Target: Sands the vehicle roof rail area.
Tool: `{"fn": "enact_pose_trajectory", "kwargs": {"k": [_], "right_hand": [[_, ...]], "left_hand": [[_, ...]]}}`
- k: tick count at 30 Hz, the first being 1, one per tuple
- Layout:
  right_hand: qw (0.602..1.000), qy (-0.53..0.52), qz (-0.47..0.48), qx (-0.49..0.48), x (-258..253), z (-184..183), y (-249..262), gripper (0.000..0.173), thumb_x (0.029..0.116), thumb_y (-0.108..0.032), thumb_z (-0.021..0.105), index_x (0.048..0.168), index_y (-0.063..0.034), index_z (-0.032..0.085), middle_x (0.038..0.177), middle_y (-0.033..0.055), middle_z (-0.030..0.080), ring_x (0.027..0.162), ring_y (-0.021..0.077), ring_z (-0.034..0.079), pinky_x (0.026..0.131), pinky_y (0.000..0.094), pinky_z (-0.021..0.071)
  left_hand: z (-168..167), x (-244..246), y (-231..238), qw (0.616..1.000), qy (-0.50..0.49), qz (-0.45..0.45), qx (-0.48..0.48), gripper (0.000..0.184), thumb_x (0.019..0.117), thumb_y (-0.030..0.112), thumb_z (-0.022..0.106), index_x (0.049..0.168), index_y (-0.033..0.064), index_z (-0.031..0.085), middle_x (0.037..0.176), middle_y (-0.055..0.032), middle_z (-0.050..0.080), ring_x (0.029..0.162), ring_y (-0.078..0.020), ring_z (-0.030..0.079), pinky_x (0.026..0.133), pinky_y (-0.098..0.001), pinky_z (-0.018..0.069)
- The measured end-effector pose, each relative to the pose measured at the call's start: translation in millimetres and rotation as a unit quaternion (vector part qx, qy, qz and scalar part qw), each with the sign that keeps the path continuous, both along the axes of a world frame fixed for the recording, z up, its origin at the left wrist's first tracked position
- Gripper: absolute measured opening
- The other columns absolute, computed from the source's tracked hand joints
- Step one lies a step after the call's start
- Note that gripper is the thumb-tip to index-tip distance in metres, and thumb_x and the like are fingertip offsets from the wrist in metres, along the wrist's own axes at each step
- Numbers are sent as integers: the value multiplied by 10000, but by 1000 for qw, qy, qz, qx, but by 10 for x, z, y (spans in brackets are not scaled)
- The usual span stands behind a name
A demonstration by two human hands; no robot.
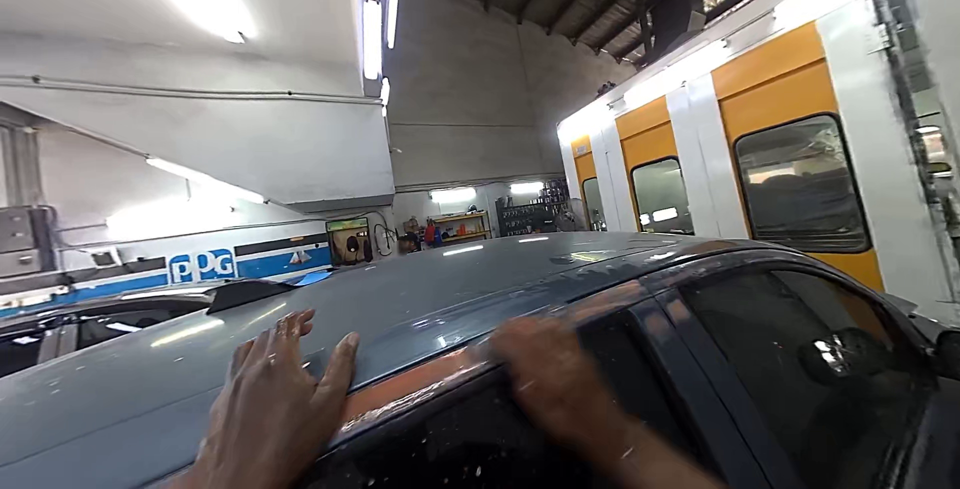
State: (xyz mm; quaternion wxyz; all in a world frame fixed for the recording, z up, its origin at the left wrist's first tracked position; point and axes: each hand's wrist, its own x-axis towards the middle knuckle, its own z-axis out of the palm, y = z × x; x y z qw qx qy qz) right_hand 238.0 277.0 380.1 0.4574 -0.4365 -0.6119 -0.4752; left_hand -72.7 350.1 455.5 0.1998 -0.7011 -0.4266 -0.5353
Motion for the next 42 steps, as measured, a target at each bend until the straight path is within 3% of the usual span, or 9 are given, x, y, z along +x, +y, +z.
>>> {"fn": "enact_pose_trajectory", "kwargs": {"k": [4, 9, 11, 16, 18, 24, 30, 37, 42], "right_hand": [[999, 40, 1, -27, 1688, 132, -92, 411, 1020, -262, 410, 1207, -130, 752, 1278, 75, 705, 1265, 252, 623, 1103, 491, 472], [999, 17, 32, -15, -737, -7, 84, 318, 989, -244, 527, 1175, -174, 775, 1208, 21, 746, 1209, 213, 663, 1058, 446, 523], [998, -19, 50, -18, -1035, 31, 108, 298, 979, -223, 552, 1180, -186, 768, 1190, 0, 746, 1192, 211, 664, 1054, 437, 519], [1000, 18, 13, -20, 1571, 151, -71, 358, 1028, -316, 459, 1159, -180, 764, 1219, 16, 709, 1196, 177, 639, 1043, 413, 514], [997, 68, 6, -35, 1941, 231, -102, 366, 981, -284, 473, 1090, -133, 788, 1178, 81, 711, 1166, 247, 643, 1021, 469, 510], [998, 5, 57, -27, -690, 46, 123, 285, 1000, -245, 550, 1177, -215, 771, 1201, -17, 741, 1211, 177, 650, 1078, 423, 506], [999, 45, -25, -18, 1929, 103, -101, 389, 1001, -275, 445, 1221, -173, 749, 1256, 29, 713, 1226, 202, 640, 1071, 449, 498], [999, 12, 41, -28, 165, -32, -26, 371, 1033, -210, 464, 1288, -159, 729, 1334, 25, 698, 1324, 192, 600, 1157, 437, 452], [989, 130, -69, -14, 1633, 18, -85, 415, 1065, -258, 398, 1291, -128, 720, 1363, 46, 681, 1331, 218, 596, 1154, 491, 434]], "left_hand": [[0, 69, -13, 999, -19, 26, -20, 681, 917, 574, 528, 1352, 56, 604, 1218, -154, 684, 1170, -398, 618, 963, -623, 481], [-34, 56, 11, 999, -4, 38, 2, 719, 906, 618, 473, 1327, 56, 630, 1240, -167, 677, 1200, -415, 604, 963, -622, 485], [-57, 10, -18, 999, -1, 40, 5, 736, 896, 623, 467, 1297, 34, 651, 1253, -204, 669, 1215, -446, 593, 970, -635, 476], [-40, 55, -53, 998, 4, 58, -5, 691, 896, 571, 536, 1291, 15, 649, 1277, -243, 640, 1234, -470, 572, 976, -636, 469], [-2, 116, -63, 997, 0, 71, -29, 682, 903, 573, 564, 1320, 39, 641, 1307, -228, 629, 1253, -448, 565, 973, -636, 466], [-85, 7, 48, 998, 18, 55, 18, 761, 883, 642, 463, 1274, 20, 661, 1260, -241, 653, 1238, -471, 574, 1021, -632, 447], [-40, 54, 10, 998, 16, 60, -9, 748, 867, 638, 496, 1250, 23, 678, 1283, -248, 643, 1243, -486, 565, 976, -654, 455], [-8, 27, -78, 998, 22, 20, -50, 730, 896, 574, 567, 1311, -23, 628, 1350, -306, 584, 1298, -520, 510, 1056, -661, 402], [15, 58, -85, 997, 21, 44, -58, 740, 883, 603, 554, 1309, 4, 638, 1343, -281, 597, 1290, -500, 524, 1002, -670, 428]]}}
